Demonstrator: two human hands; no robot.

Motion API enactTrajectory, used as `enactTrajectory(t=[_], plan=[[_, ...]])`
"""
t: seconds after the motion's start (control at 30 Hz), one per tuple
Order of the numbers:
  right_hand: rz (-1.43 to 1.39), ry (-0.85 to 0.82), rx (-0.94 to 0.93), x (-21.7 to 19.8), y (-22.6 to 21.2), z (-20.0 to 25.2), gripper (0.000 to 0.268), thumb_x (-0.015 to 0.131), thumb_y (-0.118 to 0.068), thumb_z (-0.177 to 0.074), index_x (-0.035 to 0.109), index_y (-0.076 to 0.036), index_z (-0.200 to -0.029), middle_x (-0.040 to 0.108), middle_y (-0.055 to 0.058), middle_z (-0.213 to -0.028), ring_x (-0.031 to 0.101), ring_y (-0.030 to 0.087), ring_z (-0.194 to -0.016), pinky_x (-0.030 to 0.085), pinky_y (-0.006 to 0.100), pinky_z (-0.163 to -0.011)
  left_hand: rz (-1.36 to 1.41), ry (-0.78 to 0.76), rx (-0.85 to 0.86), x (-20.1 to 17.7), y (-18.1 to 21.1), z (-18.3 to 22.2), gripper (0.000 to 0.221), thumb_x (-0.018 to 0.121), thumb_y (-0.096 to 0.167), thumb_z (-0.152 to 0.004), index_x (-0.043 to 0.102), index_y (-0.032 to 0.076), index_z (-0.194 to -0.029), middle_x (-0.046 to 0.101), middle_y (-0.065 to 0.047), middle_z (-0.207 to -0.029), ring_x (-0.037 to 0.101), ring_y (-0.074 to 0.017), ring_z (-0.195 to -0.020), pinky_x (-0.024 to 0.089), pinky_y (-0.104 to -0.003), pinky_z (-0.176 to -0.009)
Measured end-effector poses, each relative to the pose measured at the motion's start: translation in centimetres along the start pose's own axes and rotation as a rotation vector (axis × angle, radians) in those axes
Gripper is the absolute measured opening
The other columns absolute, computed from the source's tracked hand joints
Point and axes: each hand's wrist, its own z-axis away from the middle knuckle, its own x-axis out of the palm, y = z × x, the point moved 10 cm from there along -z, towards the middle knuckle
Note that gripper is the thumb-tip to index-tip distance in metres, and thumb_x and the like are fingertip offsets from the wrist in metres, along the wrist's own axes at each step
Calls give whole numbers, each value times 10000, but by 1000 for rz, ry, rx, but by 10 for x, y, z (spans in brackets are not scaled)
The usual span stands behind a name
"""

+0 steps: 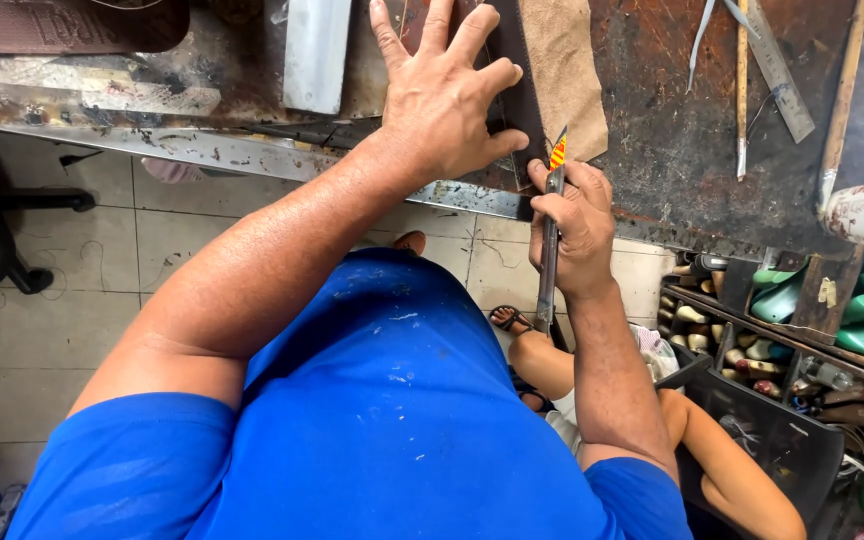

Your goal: Tracing and cutting leather pieces using a template and a sharp tool on a workbench

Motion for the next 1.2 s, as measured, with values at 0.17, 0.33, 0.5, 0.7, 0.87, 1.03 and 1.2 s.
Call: enactTrajectory(t=[0.17, 0.33, 0.5, 0.7, 0.87, 1.03, 1.2], plan=[[-92, 43, 65, -2, 8, 7, 154, 555, 85, -1009, 573, -55, -1072, 709, 207, -1250, 627, 422, -1148, 471, 550, -1053, 1, -14, -5, -1, -1, -4, 551, 849, 664, -671, 762, 266, -1042, 463, -107, -1374, 338, -434, -1310, 141, -928, -922], [-178, 143, 243, -12, 18, 8, 80, 532, 6, -1053, 549, -71, -1039, 722, 188, -1121, 672, 377, -1162, 503, 536, -1121, 10, -51, -13, 1, 0, -4, 569, 847, 667, -663, 763, 265, -1057, 469, -109, -1375, 341, -428, -1309, 143, -929, -922], [-262, 335, 316, -29, 25, 10, 100, 534, -30, -1029, 455, -74, -1073, 710, 201, -1056, 677, 380, -1102, 486, 508, -1060, -17, -15, 1, -1, 2, -4, 605, 881, 675, -627, 754, 254, -1042, 497, -113, -1358, 342, -428, -1322, 103, -930, -928], [-174, 226, 388, -16, 29, 11, 164, 588, -1, -1003, 511, -121, -1084, 739, 163, -1184, 634, 297, -1184, 471, 455, -1098, 16, -21, 1, -1, 0, -2, 595, 877, 671, -659, 751, 281, -1090, 456, -110, -1406, 308, -400, -1346, 95, -930, -941], [-65, 213, 374, -16, 17, -2, 137, 619, 7, -994, 542, -89, -1055, 740, 156, -1171, 643, 306, -1144, 503, 430, -1023, 12, -58, 13, 1, 0, 1, 621, 869, 698, -735, 717, 276, -1165, 330, -191, -1531, 225, -451, -1415, 105, -939, -964], [-42, 205, 336, -14, 17, -2, 132, 635, 17, -992, 558, -76, -1044, 737, 161, -1163, 639, 310, -1136, 510, 430, -1025, 2, 7, 54, -4, 2, 3, 624, 886, 695, -737, 710, 279, -1168, 382, -194, -1500, 254, -457, -1400, 120, -929, -952], [-40, 194, 322, -14, 16, -3, 129, 632, 28, -1000, 561, -71, -1043, 738, 169, -1163, 641, 312, -1150, 521, 432, -1024, -5, -29, 38, -2, 1, 3, 627, 876, 708, -745, 709, 287, -1179, 353, -182, -1535, 251, -456, -1402, 134, -948, -938]])
